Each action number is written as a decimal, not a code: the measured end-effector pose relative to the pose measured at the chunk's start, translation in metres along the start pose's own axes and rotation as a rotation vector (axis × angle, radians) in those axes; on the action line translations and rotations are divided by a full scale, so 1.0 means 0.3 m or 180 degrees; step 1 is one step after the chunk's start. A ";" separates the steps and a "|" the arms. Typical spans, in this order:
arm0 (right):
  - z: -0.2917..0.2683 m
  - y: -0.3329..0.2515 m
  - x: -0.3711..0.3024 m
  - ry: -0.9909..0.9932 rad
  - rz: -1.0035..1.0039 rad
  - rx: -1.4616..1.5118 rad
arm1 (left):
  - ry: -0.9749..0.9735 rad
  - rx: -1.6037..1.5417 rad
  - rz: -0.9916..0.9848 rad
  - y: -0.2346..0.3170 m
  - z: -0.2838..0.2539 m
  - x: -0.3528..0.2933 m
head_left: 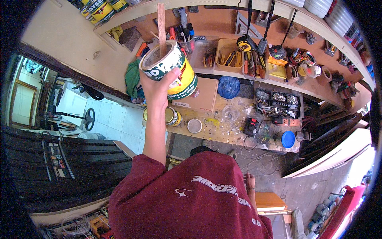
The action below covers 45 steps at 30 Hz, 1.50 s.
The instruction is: The person selects paint cans from a shelf, places them on a workbench, and stirs the contents of two cans with a wooden stick. A second person briefly appears in the background while the person continues to stir and handle the cans.
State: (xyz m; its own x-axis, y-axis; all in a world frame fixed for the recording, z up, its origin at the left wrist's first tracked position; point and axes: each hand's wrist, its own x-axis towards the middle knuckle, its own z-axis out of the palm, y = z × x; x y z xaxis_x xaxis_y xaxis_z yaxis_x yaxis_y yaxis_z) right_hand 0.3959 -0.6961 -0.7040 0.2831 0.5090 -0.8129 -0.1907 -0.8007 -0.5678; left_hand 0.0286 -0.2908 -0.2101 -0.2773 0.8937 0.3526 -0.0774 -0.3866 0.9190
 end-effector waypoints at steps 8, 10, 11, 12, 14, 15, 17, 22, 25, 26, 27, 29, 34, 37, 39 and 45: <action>-0.005 0.001 0.004 0.0002 -0.0032 -0.0054 | -0.0017 -0.0045 -0.0044 -0.008 -0.007 -0.010; -0.006 0.007 0.006 0.0029 -0.0037 -0.0034 | -0.0029 -0.0063 -0.0019 -0.008 -0.004 -0.017; -0.006 0.009 0.005 0.0026 -0.0052 -0.0024 | -0.0016 -0.0059 -0.0014 -0.012 -0.004 -0.021; -0.004 0.009 0.005 0.0025 -0.0067 -0.0012 | -0.0006 -0.0056 -0.0010 -0.019 -0.006 -0.025; -0.006 -0.013 -0.011 0.0015 -0.0113 -0.0148 | -0.0030 -0.0018 -0.0064 -0.021 -0.004 -0.035; -0.007 -0.027 -0.016 -0.0004 -0.0146 -0.0293 | -0.0121 0.0075 -0.0006 -0.027 -0.010 -0.040; -0.002 -0.106 -0.039 -0.0094 -0.0360 -0.0536 | -0.0274 0.0265 0.0124 -0.042 -0.030 -0.055; 0.041 -0.546 -0.183 -0.0198 -0.1535 -0.1275 | -0.0930 0.0505 0.0305 -0.085 -0.016 -0.135; 0.107 -0.969 -0.447 -0.0164 -0.2291 -0.1234 | -0.1211 0.0485 0.0201 -0.114 0.014 -0.216; 0.125 -1.074 -0.516 -0.0147 -0.2653 -0.1127 | -0.1207 0.0574 0.0397 -0.143 0.015 -0.244; 0.141 -1.165 -0.578 -0.0108 -0.3007 -0.1015 | -0.1443 0.0533 0.0271 -0.136 0.035 -0.263; 0.177 -1.332 -0.690 -0.0220 -0.3502 -0.0573 | -0.1546 0.0313 0.0255 -0.173 0.064 -0.335; 0.238 -1.609 -0.861 -0.0786 -0.3740 -0.0639 | -0.1942 0.0650 0.0394 -0.185 0.098 -0.451; 0.277 -1.652 -0.873 -0.0658 -0.3777 -0.0541 | -0.2242 0.0790 0.0612 -0.188 0.102 -0.477; 0.265 -1.654 -0.888 -0.0719 -0.4011 -0.0986 | -0.2381 0.0545 0.0542 -0.198 0.103 -0.491; 0.227 -1.630 -0.960 -0.0834 -0.5127 -0.2198 | -0.2385 -0.0099 0.0088 -0.265 0.094 -0.552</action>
State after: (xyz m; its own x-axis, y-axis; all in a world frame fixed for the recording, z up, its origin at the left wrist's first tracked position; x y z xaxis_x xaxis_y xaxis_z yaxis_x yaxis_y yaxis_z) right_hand 0.3436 -0.4296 -0.2012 -0.3838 0.8289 0.4069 0.5122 0.5578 -0.6531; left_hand 0.1076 -0.4016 -0.3365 0.4461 0.7949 0.4113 -0.1099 -0.4074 0.9066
